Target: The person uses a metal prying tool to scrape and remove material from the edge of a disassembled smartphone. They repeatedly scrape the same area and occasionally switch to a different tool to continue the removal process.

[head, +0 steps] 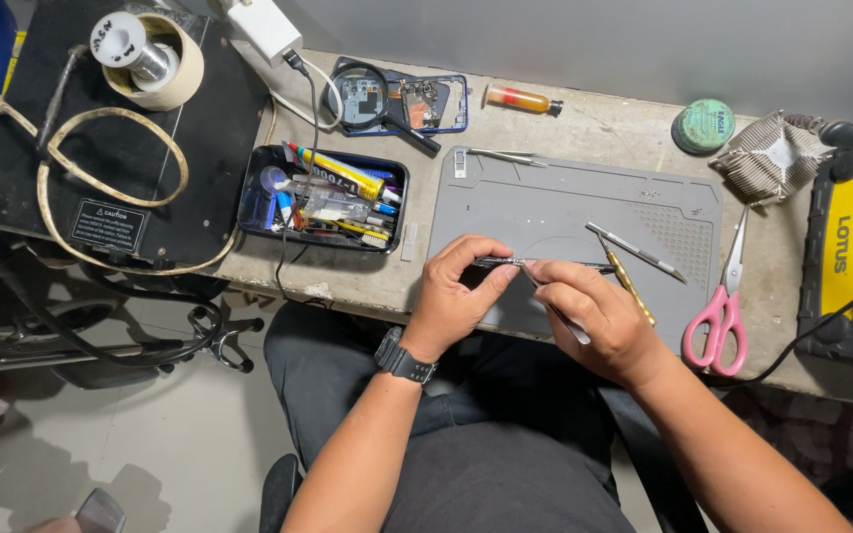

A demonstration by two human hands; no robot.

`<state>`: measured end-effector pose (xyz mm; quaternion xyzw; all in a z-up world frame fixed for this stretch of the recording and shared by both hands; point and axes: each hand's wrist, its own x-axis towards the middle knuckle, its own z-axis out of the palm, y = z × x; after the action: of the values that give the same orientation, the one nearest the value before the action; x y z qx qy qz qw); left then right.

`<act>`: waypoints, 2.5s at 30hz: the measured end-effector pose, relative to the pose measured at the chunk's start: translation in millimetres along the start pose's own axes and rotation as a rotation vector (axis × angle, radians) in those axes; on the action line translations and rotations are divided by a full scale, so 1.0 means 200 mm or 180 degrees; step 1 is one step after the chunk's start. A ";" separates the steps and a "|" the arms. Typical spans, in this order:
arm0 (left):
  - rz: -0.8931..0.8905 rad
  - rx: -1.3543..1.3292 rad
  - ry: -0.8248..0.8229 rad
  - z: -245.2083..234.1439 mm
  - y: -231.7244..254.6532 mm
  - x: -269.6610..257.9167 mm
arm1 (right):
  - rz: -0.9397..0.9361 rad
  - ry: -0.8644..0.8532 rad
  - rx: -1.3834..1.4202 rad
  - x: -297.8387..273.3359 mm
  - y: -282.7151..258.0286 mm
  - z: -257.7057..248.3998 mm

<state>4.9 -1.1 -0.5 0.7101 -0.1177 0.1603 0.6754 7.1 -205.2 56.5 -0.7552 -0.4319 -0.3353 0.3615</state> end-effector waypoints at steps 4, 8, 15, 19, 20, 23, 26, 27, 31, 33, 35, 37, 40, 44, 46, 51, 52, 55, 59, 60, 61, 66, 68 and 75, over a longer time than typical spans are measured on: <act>-0.0017 0.0002 0.0026 0.00 -0.01 0.00 | 0.0026 0.0106 -0.0006 -0.01 0.01 0.01; -0.0019 0.0002 0.0011 0.00 0.00 0.00 | 0.0092 0.0143 0.0066 0.01 0.00 0.01; -0.0035 -0.0008 0.0018 0.00 0.01 0.00 | 0.0259 0.0190 0.0186 0.01 0.00 0.01; -0.0032 0.0011 0.0014 0.00 0.00 0.00 | 0.0345 0.0210 0.0208 0.00 0.01 0.01; -0.0030 0.0009 0.0010 0.00 0.00 0.00 | 0.0345 0.0213 0.0203 -0.01 0.01 0.00; -0.0006 -0.0003 -0.0011 -0.01 0.00 0.00 | 0.0926 0.0247 0.0632 -0.01 0.04 -0.07; 0.0002 -0.0022 -0.0102 -0.01 0.01 0.01 | 0.1617 0.0350 0.0891 -0.02 0.15 -0.24; -0.0003 0.0046 -0.0111 -0.01 0.00 0.01 | 0.2025 0.0306 0.0959 -0.02 0.19 -0.30; -0.0062 0.0176 -0.0216 -0.02 0.03 0.02 | 0.2728 -0.0251 0.0542 -0.06 0.32 -0.48; -0.0074 0.0120 -0.0238 -0.01 0.01 0.02 | 0.2586 -0.0484 0.0268 -0.01 0.30 -0.51; -0.0104 0.0109 -0.0216 -0.01 0.01 0.01 | 0.2435 -0.0751 0.0055 -0.02 0.32 -0.51; -0.0131 0.0155 -0.0183 -0.01 0.03 0.02 | 0.2344 -0.0816 -0.0074 -0.10 0.38 -0.50; -0.0137 0.0182 -0.0196 -0.01 0.03 0.02 | 0.2276 -0.1167 -0.0357 -0.15 0.42 -0.46; -0.0157 0.0197 -0.0231 -0.01 0.03 0.01 | 0.2375 -0.1851 -0.1229 -0.20 0.43 -0.43; -0.0189 0.0441 -0.0373 -0.01 0.03 0.00 | 0.2358 -0.2027 -0.1291 -0.29 0.48 -0.41; -0.0227 0.0404 -0.0362 0.00 0.02 0.00 | 0.2130 -0.2075 -0.1687 -0.32 0.45 -0.37; -0.0231 0.0419 -0.0360 -0.01 0.02 -0.01 | 0.1998 -0.1973 -0.1784 -0.33 0.45 -0.35; -0.0240 0.0440 -0.0356 0.00 0.03 0.00 | 0.1801 -0.1735 -0.1882 -0.34 0.46 -0.35; -0.0240 0.0443 -0.0352 0.00 0.03 0.00 | 0.1741 -0.1619 -0.1780 -0.26 0.41 -0.42; -0.0237 0.0426 -0.0357 0.00 0.03 0.00 | 0.1807 -0.1449 -0.1653 -0.24 0.40 -0.43; -0.0233 0.0406 -0.0357 0.00 0.03 0.00 | 0.1867 -0.1281 -0.1527 -0.22 0.39 -0.44; -0.0230 0.0431 -0.0346 0.00 0.04 0.00 | 0.2569 -0.0726 -0.0624 -0.06 0.26 -0.49; -0.0286 0.0487 -0.0274 0.02 0.03 0.01 | 0.3038 -0.0437 -0.0094 -0.05 0.24 -0.46; -0.0061 0.0227 0.0003 0.01 0.01 0.01 | 0.3517 0.0511 0.2733 -0.18 0.20 -0.23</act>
<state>6.2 -2.3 2.5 0.7348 -0.1047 0.1582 0.6512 18.8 -272.8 39.5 -0.6274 -0.0513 0.0429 0.7758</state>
